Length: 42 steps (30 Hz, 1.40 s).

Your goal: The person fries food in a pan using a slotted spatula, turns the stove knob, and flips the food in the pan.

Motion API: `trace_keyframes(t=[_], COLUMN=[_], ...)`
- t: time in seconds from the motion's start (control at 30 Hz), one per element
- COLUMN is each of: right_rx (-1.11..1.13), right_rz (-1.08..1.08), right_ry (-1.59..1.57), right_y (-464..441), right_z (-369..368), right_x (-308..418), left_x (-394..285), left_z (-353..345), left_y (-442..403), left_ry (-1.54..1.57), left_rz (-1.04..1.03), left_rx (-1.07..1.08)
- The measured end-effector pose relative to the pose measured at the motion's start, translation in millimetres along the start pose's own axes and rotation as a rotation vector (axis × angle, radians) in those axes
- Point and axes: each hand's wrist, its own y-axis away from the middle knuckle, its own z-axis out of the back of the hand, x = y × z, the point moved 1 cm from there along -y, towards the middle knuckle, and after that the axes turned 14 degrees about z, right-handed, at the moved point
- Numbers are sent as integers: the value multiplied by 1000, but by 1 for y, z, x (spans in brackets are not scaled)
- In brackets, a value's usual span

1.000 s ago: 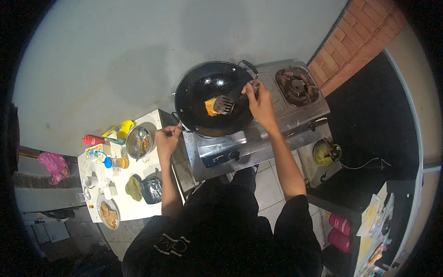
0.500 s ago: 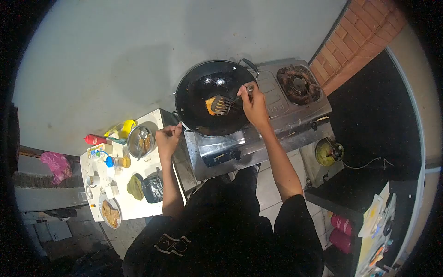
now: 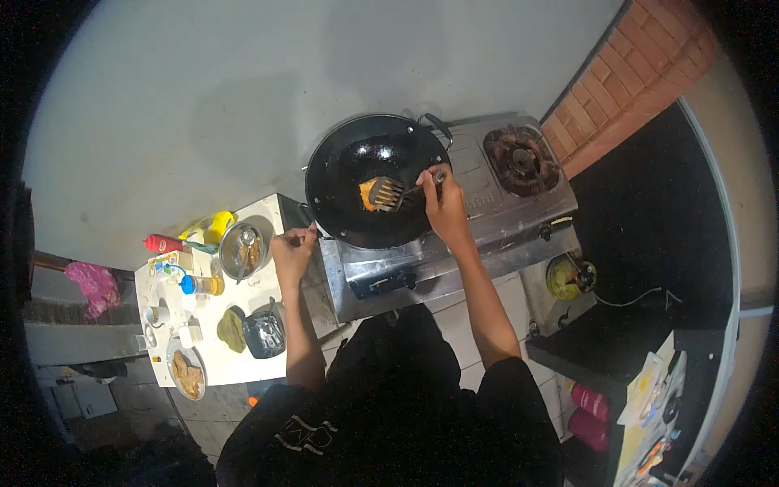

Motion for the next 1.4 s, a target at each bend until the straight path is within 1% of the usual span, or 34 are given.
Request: trace_keyframes(t=[0.03,0.1,0.13,0.2,0.27,0.33,0.37,0.5,0.53,0.6,0.67,0.73,0.83,0.93,1.07,1.13,1.17,1.23,1.37,1.4], right_rx=[9,-95,-83,-195,-166,-68,-26,58,58,34,33,32,34,59,107,108,111,168,204,250], right_rz=[5,4,5,13,-23,11,19,-17,-14,84,102,110,157,138,148,237,237,187,208,236], right_ry=[-3,-109,-120,-145,-143,1,53,-32,-38,-83,-76,-58,-46,-40,-43,-33,-31,-41,-73,-44], right_y=[0,2,2,-1,-2,-6,-7,-8,-7,-10,-13,-15,-23,-31,-38,-39,-39,-40,-43,-48], right_z=[1,5,8,20,26,32,33,28,27,21,21,23,23,19,10,5,5,3,0,3], right_x=[2,8,11,11,10,16,19,21,19,13,11,10,12,15,0,-3,-4,0,4,9], left_x=[4,8,8,4,-1,-7,-9,-8,-7,-6,-6,-6,-4,-4,-2,-4,-5,-5,-4,-6], left_z=[-1,-2,-3,-2,1,0,-1,-3,-4,-7,-9,-8,-10,-11,-11,-11,-11,-10,-11,-11], left_y=[-2,-3,-2,0,2,4,8,15,16,16,18,19,20,21,18,20,20,20,19,19], left_ry=[10,15,14,-37,-75,-101,-128,-119,-115,-106,-85,-110,-53,-63,-52,-50,-50,-48,-26,-19], left_rz=[25,62,70,42,73,34,60,74,65,51,-3,10,28,14,18,21,43,66,48,41], left_rx=[16,26,12,-26,-39,-57,-62,-88,-99,-126,-186,-182,-178,-202,-193,-187,-177,-167,-167,-169])
